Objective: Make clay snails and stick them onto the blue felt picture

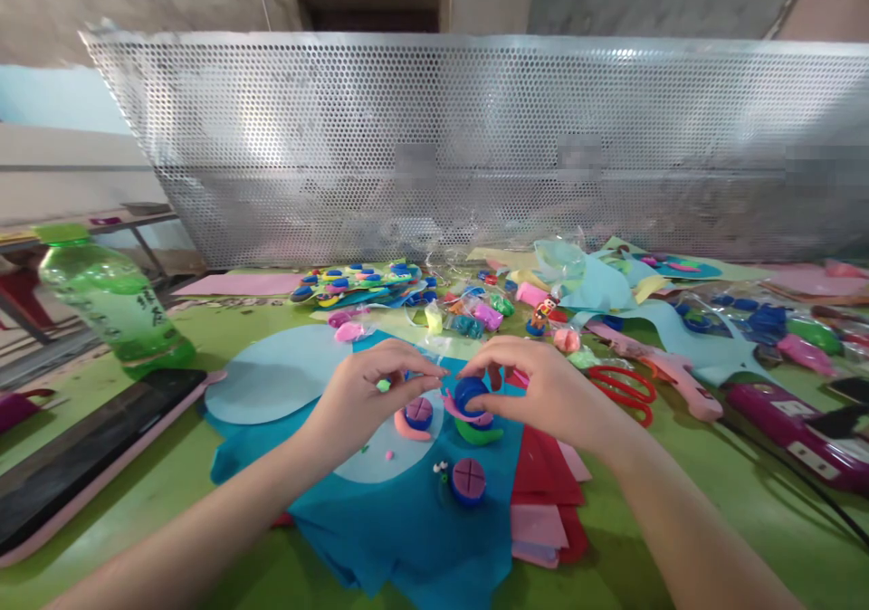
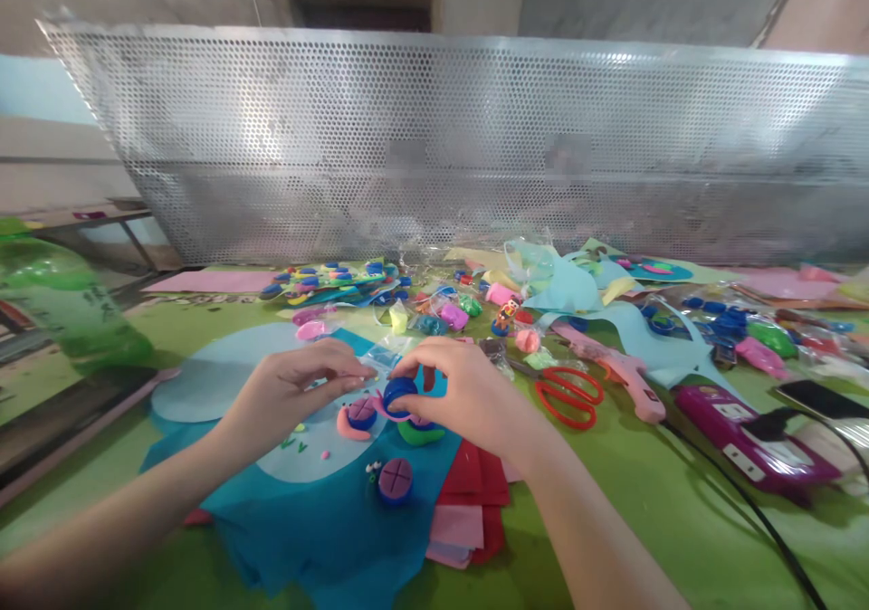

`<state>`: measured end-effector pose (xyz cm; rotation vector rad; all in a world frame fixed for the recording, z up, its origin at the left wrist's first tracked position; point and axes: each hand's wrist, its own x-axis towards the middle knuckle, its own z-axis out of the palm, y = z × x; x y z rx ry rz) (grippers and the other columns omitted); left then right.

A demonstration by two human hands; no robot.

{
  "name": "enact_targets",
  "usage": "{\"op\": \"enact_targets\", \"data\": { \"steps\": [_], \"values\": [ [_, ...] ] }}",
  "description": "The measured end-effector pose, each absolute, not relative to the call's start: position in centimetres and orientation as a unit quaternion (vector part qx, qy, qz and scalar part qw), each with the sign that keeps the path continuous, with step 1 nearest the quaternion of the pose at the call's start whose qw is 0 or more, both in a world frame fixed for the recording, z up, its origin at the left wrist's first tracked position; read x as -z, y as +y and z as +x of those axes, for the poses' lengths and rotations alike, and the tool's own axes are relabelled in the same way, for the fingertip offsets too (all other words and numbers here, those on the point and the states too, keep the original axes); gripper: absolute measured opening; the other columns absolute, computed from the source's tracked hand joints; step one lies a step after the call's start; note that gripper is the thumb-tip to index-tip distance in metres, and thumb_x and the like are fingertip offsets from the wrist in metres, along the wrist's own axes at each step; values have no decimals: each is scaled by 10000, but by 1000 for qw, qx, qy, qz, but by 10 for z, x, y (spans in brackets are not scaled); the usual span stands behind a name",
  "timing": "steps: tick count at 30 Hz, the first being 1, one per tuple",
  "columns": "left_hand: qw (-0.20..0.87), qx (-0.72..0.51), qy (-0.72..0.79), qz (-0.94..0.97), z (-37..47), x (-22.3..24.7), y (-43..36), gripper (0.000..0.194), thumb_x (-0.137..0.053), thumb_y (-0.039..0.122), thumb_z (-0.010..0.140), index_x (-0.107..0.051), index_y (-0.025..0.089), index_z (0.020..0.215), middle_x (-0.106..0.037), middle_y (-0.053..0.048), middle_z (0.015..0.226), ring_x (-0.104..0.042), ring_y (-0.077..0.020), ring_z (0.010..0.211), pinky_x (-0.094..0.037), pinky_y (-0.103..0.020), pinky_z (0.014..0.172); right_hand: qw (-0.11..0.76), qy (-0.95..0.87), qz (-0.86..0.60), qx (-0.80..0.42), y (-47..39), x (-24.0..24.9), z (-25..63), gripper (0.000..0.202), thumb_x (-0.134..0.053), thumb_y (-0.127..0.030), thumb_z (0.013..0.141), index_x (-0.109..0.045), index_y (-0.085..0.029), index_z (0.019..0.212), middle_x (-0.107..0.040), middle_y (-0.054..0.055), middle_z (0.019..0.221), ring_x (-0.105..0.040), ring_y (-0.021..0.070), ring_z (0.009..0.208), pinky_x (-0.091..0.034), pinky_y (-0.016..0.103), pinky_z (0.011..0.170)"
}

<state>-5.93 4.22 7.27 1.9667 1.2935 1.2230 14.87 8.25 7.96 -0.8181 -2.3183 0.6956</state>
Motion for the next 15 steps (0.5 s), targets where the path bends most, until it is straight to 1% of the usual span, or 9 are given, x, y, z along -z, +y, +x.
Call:
{"op": "enact_targets", "data": {
  "steps": [4,7,9,12,15],
  "values": [
    [231,-444,475,724,-58,-72,43,62,-671,249,691,-700,208,728,-657,-41,760,-570,-161,657,-432,-253,546,286,-870,-306,-259,81,-81,149,183,-672,-322,732,-646,-239,893,-623,4,875,-558,139,797,-447,262,713],
    [227,-428,482,730,-57,-73,42,91,-680,252,686,-705,209,761,-655,-33,730,-535,-139,598,-414,-236,506,290,-871,-302,-256,80,-80,149,182,-673,-312,732,-644,-242,897,-625,6,903,-560,146,827,-449,269,741],
    [221,-422,484,734,-57,-74,41,112,-658,243,707,-704,210,804,-648,-28,721,-519,-128,582,-416,-232,507,291,-872,-298,-256,81,-80,148,178,-671,-307,734,-642,-239,896,-626,9,911,-562,150,837,-450,276,750],
    [226,-421,479,737,-57,-75,40,136,-593,221,757,-695,207,847,-639,-34,761,-552,-136,641,-439,-239,548,291,-873,-296,-256,81,-80,149,186,-670,-314,734,-640,-234,899,-626,11,908,-563,152,840,-452,283,757],
    [237,-419,475,736,-57,-75,41,117,-582,233,765,-689,198,797,-633,-41,778,-575,-154,700,-454,-255,586,290,-872,-299,-255,81,-80,149,184,-670,-313,736,-637,-237,900,-623,6,912,-561,149,841,-452,281,761]
  ]
}}
